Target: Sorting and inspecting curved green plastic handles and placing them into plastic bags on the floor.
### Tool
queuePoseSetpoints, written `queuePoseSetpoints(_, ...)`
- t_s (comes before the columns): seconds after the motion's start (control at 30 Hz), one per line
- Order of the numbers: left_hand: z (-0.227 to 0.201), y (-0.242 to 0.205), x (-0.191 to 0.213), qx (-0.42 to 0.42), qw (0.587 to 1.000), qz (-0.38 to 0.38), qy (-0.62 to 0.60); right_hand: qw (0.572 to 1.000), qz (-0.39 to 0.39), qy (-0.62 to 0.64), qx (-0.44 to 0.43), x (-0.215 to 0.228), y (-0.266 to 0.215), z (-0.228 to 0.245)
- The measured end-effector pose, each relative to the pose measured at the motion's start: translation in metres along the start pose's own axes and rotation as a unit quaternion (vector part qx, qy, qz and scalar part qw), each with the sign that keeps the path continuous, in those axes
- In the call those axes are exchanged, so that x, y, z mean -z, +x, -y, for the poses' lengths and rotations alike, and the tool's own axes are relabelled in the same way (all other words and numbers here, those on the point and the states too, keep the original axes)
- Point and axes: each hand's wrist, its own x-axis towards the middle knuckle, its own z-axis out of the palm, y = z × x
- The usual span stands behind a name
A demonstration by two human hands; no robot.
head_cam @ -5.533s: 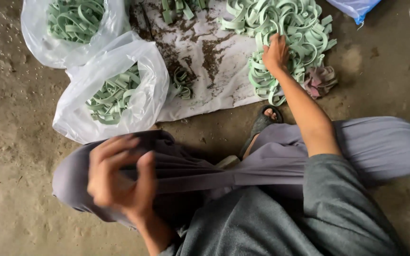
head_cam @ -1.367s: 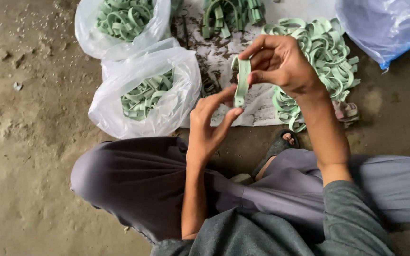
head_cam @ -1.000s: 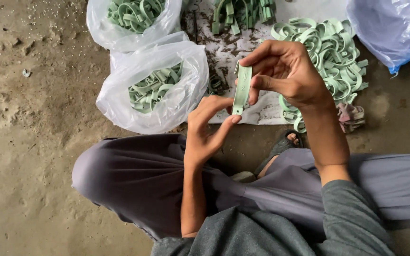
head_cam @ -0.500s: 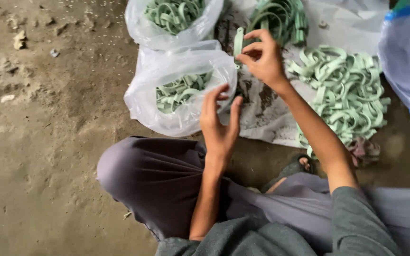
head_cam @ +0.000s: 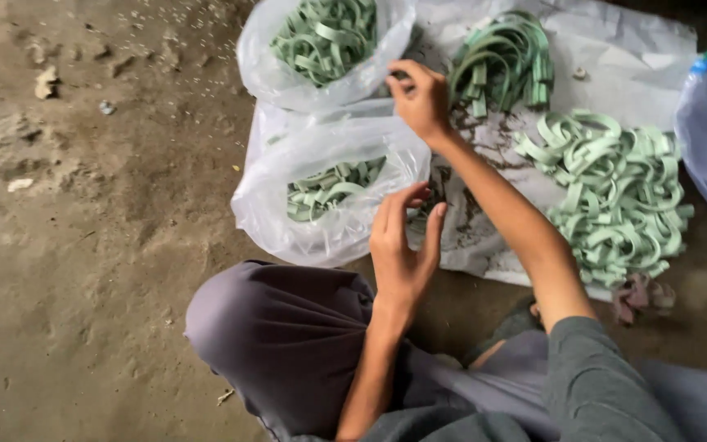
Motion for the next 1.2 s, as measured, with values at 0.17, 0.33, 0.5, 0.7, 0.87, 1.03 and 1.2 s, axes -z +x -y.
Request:
queuePoseSetpoints(0.17, 0.002, -0.004, -0.003, -0.004, 0.999, 0.026, 0.021, 0.986, -0.019, -0.135, -0.100, 0.152, -0.112, -0.072)
queuePoseSetpoints(0.33, -0.013, -0.010, -0.013, 0.030, 0.997, 0.064, 0.017, 0.928, -0.001, -0.305, -0.213, 0.293, -0.244, -0.157)
queuePoseSetpoints(0.5, -0.025, -0.012, -0.025, 0.005, 0.996, 0.076, 0.037, 0.877, 0.024, -0.276, -0.393, 0.310, -0.307, -0.206)
queuePoseSetpoints(0.7, -0.030, -0.016, -0.042, -0.015, 0.994, 0.105, 0.038, 0.815, -0.021, -0.278, -0.509, 0.276, -0.270, -0.171)
queuePoseSetpoints(0.87, -0.026, -0.019, -0.048, -0.014, 0.993, 0.111, 0.038, 0.733, -0.117, -0.168, -0.649, 0.269, -0.220, -0.135)
queuePoseSetpoints(1.03, -0.027, -0.022, -0.048, -0.018, 0.993, 0.109, 0.038, 0.690, -0.193, -0.052, -0.696, 0.295, -0.188, -0.102)
queuePoseSetpoints(1.2, -0.031, -0.024, -0.047, -0.059, 0.990, 0.130, 0.010, 0.743, -0.112, 0.234, -0.617, 0.342, -0.136, -0.034)
